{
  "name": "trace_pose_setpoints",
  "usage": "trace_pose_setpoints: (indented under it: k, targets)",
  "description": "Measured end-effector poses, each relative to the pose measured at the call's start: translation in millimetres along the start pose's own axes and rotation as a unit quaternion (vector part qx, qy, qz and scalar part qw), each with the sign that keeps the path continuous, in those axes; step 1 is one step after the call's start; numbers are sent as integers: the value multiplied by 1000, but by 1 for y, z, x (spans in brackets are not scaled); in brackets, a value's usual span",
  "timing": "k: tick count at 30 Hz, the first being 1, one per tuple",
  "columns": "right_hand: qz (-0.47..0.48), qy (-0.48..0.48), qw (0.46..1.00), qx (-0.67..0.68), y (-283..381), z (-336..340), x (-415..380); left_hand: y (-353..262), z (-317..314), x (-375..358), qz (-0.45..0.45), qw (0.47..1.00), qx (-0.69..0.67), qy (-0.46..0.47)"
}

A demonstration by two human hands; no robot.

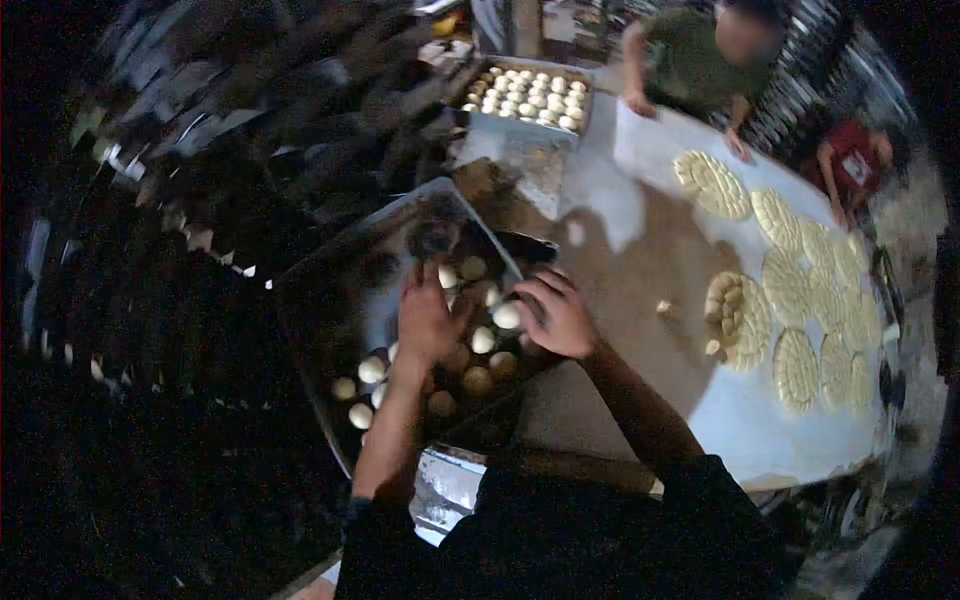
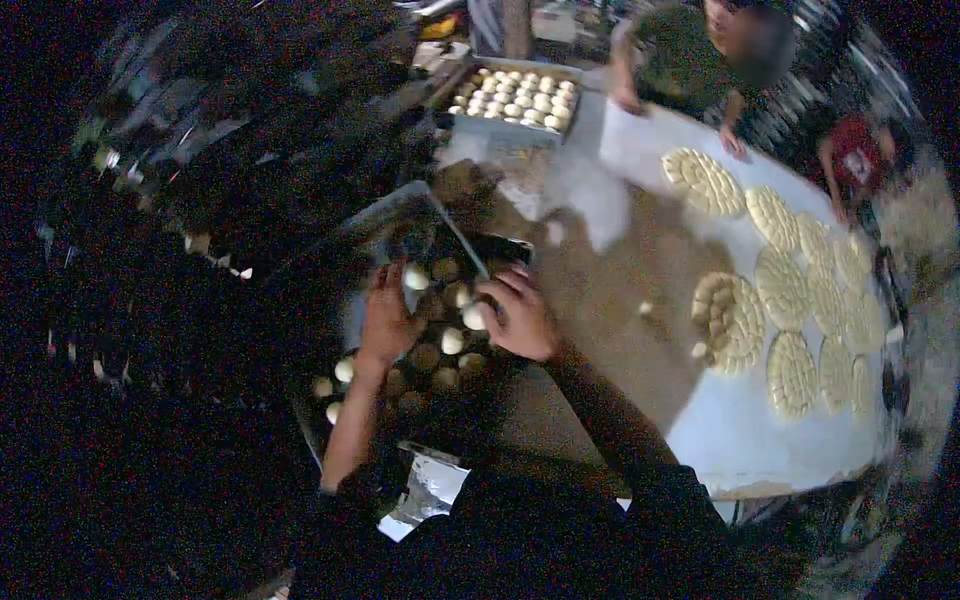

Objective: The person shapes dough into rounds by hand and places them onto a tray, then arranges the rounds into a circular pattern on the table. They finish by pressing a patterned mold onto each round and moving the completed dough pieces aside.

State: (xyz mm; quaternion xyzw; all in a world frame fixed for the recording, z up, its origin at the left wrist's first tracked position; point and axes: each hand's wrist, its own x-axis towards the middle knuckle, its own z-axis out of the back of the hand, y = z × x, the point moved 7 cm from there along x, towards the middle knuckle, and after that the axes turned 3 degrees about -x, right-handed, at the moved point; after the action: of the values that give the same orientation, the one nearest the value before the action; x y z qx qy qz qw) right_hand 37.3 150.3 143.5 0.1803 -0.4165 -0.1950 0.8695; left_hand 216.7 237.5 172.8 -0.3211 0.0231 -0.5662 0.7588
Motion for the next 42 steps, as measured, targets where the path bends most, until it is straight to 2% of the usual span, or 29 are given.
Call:
trace_pose_setpoints:
  k: [1, 3, 4, 6, 8, 11, 12, 14, 15, 16, 17, 19, 22, 24, 26, 28, 30, 31, 32, 33, 34, 35, 36, 37, 38, 39, 40, 41, 42]
  targets:
    - [-57, -54, 997, -1, -19, 30, -35, -51, 10, -11, -4, 999, -49, -3]
    - [-162, -104, 977, -94, -55, 70, -112, -126, -21, -45, -63, 968, -242, 17]
    - [-219, -130, 956, -147, -70, 91, -155, -162, -59, -70, -96, 960, -252, 70]
    - [-300, -101, 931, -179, -100, 113, -232, -213, -146, -103, -151, 932, -260, 203]
    - [-336, -97, 913, -209, -116, 155, -292, -246, -241, -125, -181, 892, -236, 339]
    - [-353, -117, 890, -266, -119, 238, -381, -283, -332, -83, -103, 885, -310, 331]
    - [-368, -128, 875, -287, -122, 259, -408, -284, -380, -55, -61, 882, -323, 338]
    - [-402, -192, 861, -245, -124, 293, -427, -277, -480, -1, 43, 905, -309, 290]
    - [-416, -219, 853, -225, -123, 308, -438, -292, -497, 21, -32, 952, -157, 261]
    - [-399, -168, 865, -254, -135, 301, -445, -314, -500, 34, -106, 970, -5, 219]
    - [-392, -161, 867, -261, -141, 301, -458, -325, -509, 36, -40, 976, 20, 212]
    - [-379, -147, 871, -274, -132, 309, -430, -347, -502, 29, 95, 974, 71, 193]
    - [-399, -195, 865, -232, -134, 314, -435, -344, -494, 17, 158, 952, -126, 230]
    - [-401, -235, 853, -237, -133, 314, -442, -312, -504, 9, 71, 956, -189, 211]
    - [-377, -278, 846, -255, -134, 310, -448, -253, -520, -15, -49, 984, -135, 103]
    - [-390, -230, 862, -226, -134, 317, -436, -237, -497, -58, -174, 983, 15, -51]
    - [-423, -183, 867, -189, -135, 314, -425, -238, -460, -99, -263, 944, 136, -147]
    - [-452, -163, 861, -166, -137, 306, -423, -216, -441, -108, -142, 981, -127, -32]
    - [-480, -143, 854, -144, -139, 295, -419, -205, -425, -124, -15, 920, -383, 81]
    - [-476, -167, 862, -47, -136, 275, -408, -203, -415, -145, 104, 768, -604, 185]
    - [-469, -187, 862, 51, -133, 245, -397, -199, -390, -161, 89, 788, -581, 183]
    - [-459, -204, 851, 150, -131, 212, -391, -190, -381, -177, 98, 774, -597, 187]
    - [-350, -104, 930, -38, -137, 165, -394, -178, -373, -193, 108, 759, -613, 191]
    - [-335, -73, 938, -54, -123, 145, -382, -167, -378, -206, 137, 703, -668, 201]
    - [-318, -44, 944, -69, -107, 126, -368, -160, -373, -209, 123, 716, -655, 207]
    - [-375, -76, 924, 5, -91, 125, -357, -153, -369, -212, 108, 729, -642, 213]
    - [-427, -117, 894, 76, -69, 127, -341, -147, -355, -214, 58, 803, -554, 211]
    - [-439, -151, 883, 65, -62, 125, -347, -144, -342, -215, 11, 866, -458, 202]
    - [-447, -184, 874, 54, -61, 129, -352, -134, -334, -215, 18, 878, -441, 184]
